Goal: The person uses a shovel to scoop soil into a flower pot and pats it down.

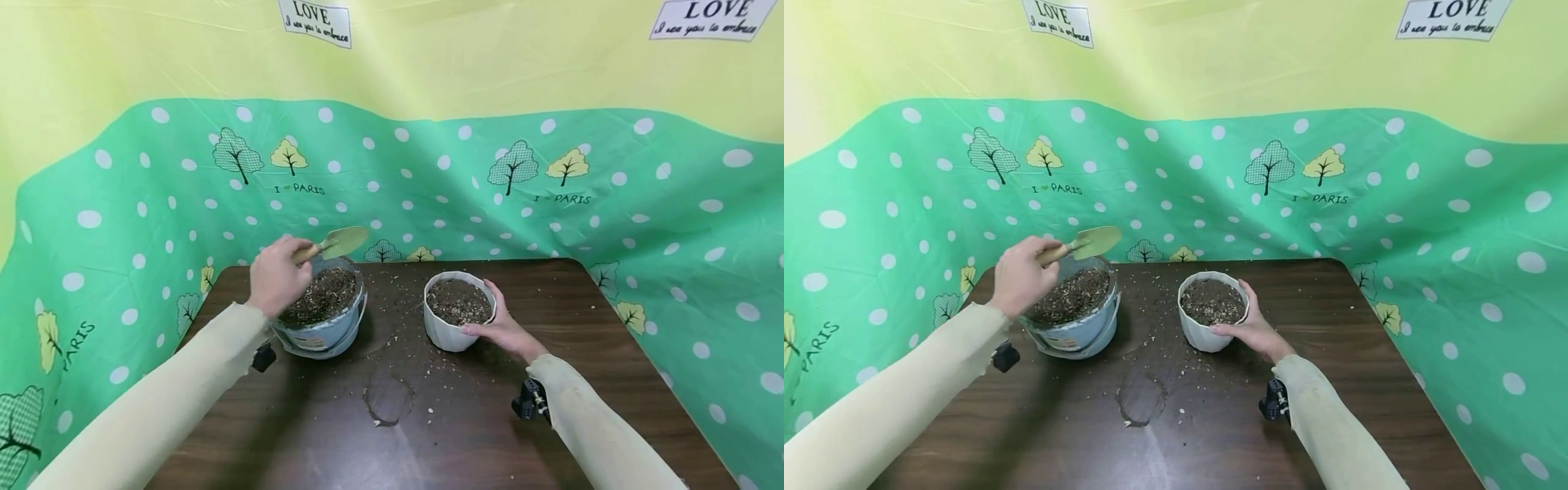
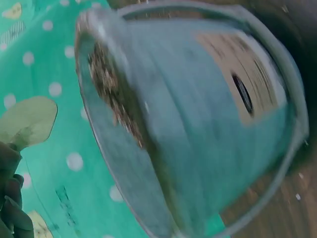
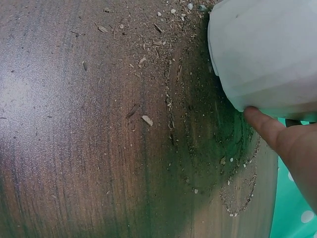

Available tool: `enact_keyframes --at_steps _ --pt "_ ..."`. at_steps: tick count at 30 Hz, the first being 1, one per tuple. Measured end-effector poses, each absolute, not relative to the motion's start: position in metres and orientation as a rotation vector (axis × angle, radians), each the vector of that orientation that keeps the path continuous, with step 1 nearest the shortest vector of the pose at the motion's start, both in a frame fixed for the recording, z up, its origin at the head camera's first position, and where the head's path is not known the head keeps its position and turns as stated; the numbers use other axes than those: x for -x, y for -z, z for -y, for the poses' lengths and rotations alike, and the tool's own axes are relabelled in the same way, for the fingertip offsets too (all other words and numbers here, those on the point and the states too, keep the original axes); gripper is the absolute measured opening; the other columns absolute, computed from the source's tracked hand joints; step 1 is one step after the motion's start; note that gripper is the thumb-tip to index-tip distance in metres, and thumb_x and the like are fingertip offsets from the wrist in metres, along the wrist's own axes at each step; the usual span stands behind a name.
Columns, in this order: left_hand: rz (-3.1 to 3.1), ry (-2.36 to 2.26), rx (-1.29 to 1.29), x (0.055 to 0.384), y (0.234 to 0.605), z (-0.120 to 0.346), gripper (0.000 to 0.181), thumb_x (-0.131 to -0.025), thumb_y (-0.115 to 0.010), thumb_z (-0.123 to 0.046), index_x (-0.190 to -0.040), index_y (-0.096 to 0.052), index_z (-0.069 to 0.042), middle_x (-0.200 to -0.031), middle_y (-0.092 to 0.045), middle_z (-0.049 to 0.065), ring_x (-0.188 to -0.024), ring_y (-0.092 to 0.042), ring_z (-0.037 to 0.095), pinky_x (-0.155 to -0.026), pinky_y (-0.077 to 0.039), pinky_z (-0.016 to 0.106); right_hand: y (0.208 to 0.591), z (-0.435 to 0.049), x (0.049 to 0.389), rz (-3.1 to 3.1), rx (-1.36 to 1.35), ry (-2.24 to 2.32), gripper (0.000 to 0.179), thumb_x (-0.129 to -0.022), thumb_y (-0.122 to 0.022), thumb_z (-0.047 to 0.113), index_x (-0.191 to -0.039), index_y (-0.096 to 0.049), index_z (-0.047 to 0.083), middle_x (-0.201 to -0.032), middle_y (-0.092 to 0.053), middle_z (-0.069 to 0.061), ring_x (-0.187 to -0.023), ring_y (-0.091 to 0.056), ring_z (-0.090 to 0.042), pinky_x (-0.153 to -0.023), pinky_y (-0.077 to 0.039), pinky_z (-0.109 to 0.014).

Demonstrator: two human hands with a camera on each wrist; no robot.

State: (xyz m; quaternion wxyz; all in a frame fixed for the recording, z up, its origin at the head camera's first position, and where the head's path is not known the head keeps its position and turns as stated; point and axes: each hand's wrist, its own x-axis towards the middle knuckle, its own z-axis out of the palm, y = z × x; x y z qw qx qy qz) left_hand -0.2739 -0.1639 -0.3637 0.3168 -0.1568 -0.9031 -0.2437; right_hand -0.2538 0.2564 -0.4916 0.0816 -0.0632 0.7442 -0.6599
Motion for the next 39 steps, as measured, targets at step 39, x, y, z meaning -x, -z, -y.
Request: enact_keyframes --at_steps 39 --pt "2.393 -0.083 1.246 0.328 0.320 0.192 0.046 -0.068 -0.054 0.022 -0.088 -0.078 -0.011 -0.085 -0.067 -0.001 -0.081 -0.060 0.023 -0.064 -0.053 0.038 0.489 -0.257 0.254 -2.248 0.129 1.890 0.116 -0.084 -0.078 0.007 -0.157 0.011 0.023 -0.157 0.002 -0.024 -0.136 -0.024 -0.045 -0.098 -0.041 -0.043"
